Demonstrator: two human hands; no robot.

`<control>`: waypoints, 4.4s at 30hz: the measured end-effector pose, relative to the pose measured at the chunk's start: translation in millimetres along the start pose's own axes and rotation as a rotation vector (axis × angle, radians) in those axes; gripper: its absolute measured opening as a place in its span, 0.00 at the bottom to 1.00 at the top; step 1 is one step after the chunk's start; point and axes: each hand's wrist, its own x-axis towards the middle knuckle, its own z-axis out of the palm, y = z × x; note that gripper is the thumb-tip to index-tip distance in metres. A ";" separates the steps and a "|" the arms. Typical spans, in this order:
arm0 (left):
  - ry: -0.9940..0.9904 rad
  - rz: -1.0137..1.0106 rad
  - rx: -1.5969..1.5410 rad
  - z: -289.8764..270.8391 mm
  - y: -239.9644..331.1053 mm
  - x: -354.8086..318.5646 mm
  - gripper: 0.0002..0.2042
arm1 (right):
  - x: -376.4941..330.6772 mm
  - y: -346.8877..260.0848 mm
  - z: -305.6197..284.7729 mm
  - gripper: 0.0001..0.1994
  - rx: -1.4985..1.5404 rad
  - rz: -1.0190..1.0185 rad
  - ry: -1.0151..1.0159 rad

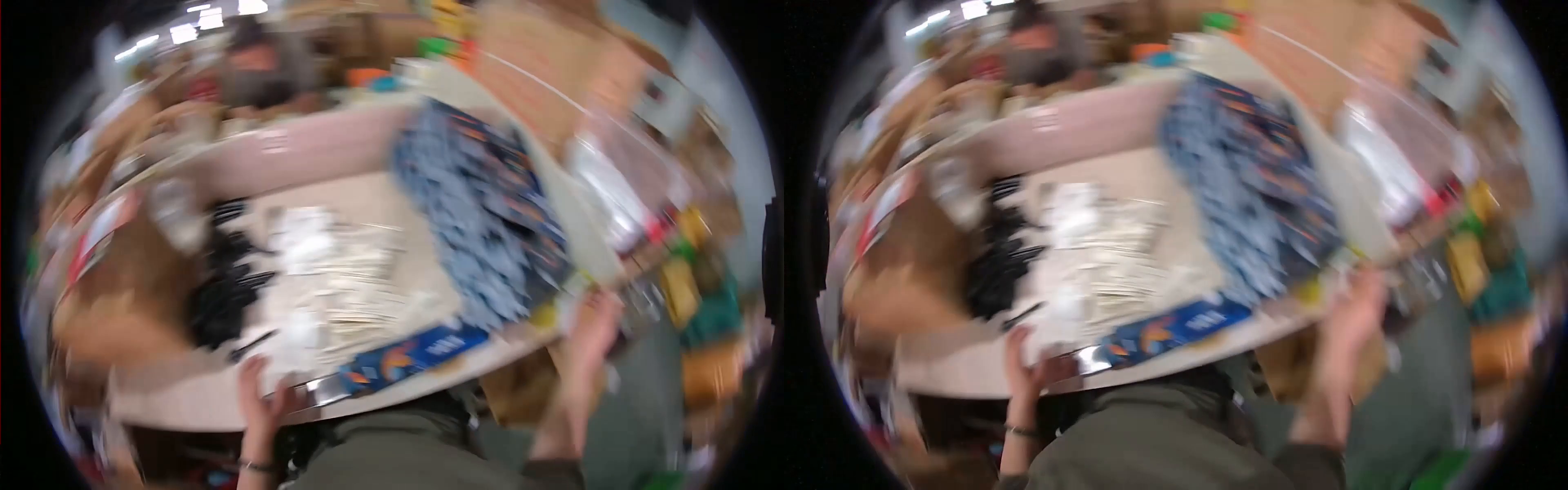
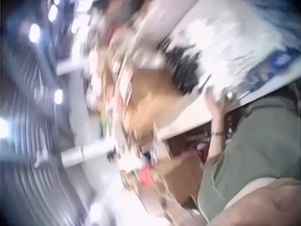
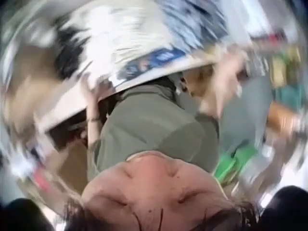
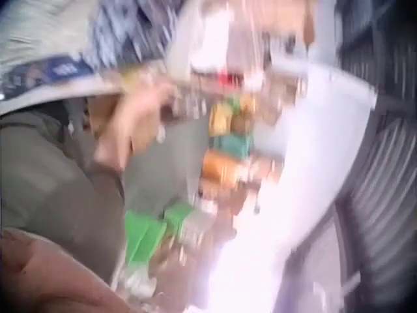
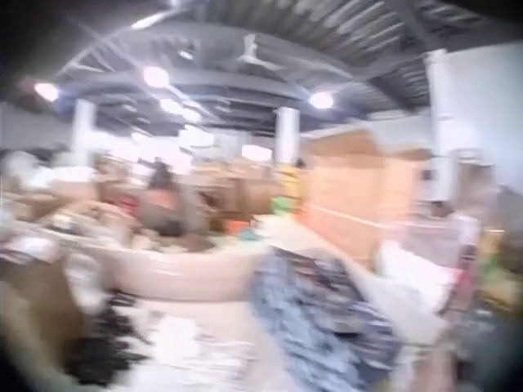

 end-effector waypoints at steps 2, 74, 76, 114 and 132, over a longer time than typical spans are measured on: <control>-0.033 -0.007 -0.069 15.7 17.5 16.6 0.24 | 94.1 63.5 -77.8 0.20 -0.223 -0.371 -0.297; -0.154 -0.507 -1.293 20.2 111.8 41.5 0.10 | -193.6 -2.9 73.2 0.06 0.167 0.723 -1.307; -0.139 -0.496 -1.287 21.0 111.5 41.1 0.10 | -194.0 -1.9 73.2 0.07 0.167 0.725 -1.322; 0.260 -0.770 -1.010 -2.5 8.8 4.6 0.07 | -153.6 -72.8 86.1 0.13 0.133 -0.697 -1.407; 0.059 -0.603 0.258 -53.4 -108.2 -35.7 0.09 | -144.0 91.6 185.7 0.14 -0.638 -0.520 -1.449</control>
